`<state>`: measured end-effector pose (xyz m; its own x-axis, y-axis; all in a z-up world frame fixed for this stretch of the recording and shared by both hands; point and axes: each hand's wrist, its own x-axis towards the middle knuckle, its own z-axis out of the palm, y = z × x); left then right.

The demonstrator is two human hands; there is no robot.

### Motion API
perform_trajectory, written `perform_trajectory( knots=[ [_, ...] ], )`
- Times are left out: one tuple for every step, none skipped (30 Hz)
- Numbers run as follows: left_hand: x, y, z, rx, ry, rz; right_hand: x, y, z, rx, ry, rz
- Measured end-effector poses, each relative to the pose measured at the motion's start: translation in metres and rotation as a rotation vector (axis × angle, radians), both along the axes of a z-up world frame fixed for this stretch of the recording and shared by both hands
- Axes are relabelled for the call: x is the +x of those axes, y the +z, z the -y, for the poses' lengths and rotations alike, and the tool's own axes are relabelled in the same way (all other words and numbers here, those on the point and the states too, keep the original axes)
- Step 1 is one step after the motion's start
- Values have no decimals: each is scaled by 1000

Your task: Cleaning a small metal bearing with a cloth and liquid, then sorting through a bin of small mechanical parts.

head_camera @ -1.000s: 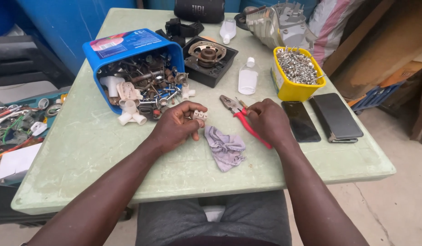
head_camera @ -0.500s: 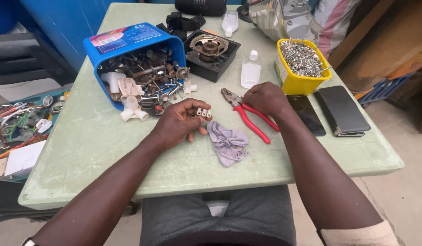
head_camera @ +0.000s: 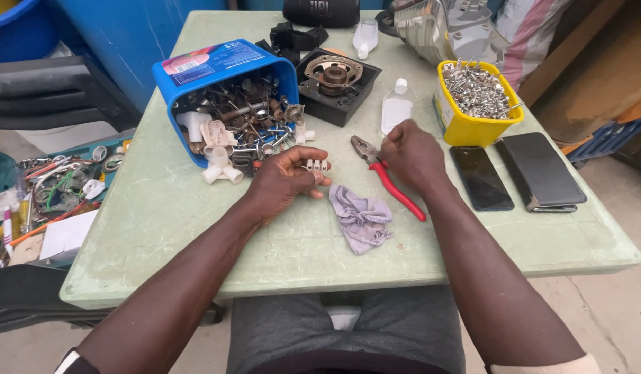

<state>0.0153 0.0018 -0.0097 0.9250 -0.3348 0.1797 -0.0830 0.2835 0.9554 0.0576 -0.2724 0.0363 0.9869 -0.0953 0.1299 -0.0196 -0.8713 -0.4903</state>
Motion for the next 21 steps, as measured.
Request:
perform_trajectory(
  knots=[
    [-1, 2, 0, 1, 3, 0, -9, 6, -3, 1, 3, 0],
    [-3, 4, 0, 5, 9, 4, -17, 12, -6, 96, 82, 180],
    [-4, 6, 1, 9, 15, 8, -25, 18, -9, 192, 160, 361],
    [-5, 8, 1, 11, 20, 8, -30, 16, -13, 194, 164, 361],
    [-6, 10, 1, 19, 25, 29, -35, 14, -16, 284, 180, 352],
    [-8, 10, 2, 26, 28, 46, -41, 11, -19, 373, 191, 339],
    [-7, 9, 2, 28, 30, 44, -55, 10, -27, 375, 192, 336],
    [-7, 7, 2, 71, 35, 114, -69, 8, -35, 497, 194, 295],
    [-7, 6, 3, 113, 40, 185, -84, 7, -42, 619, 195, 253],
    [-7, 6, 3, 116, 36, 182, -91, -3, -44, 622, 190, 251],
    [-7, 6, 4, 166, 56, 238, -97, -13, -46, 688, 194, 255],
    [-9, 5, 5, 216, 75, 295, -105, -24, -48, 754, 198, 260],
    [-8, 3, 5, 220, 72, 292, -110, -25, -50, 758, 194, 258],
    [-7, 1, 6, 273, 93, 341, -115, -26, -51, 759, 207, 287],
    [-6, 0, 7, 327, 114, 390, -119, -26, -53, 761, 220, 317],
    [-7, 1, 8, 329, 109, 390, -120, -25, -52, 763, 216, 318],
    [-8, 2, 9, 342, 115, 402, -120, -25, -52, 757, 232, 339],
    [-10, 2, 9, 354, 121, 412, -121, -24, -52, 751, 248, 359],
    [-9, 3, 9, 356, 117, 411, -120, -24, -53, 754, 244, 360],
    [-9, 3, 10, 369, 119, 427, -120, -25, -53, 698, 257, 402],
    [-9, 3, 10, 382, 121, 442, -120, -26, -54, 642, 271, 443]
  ],
)
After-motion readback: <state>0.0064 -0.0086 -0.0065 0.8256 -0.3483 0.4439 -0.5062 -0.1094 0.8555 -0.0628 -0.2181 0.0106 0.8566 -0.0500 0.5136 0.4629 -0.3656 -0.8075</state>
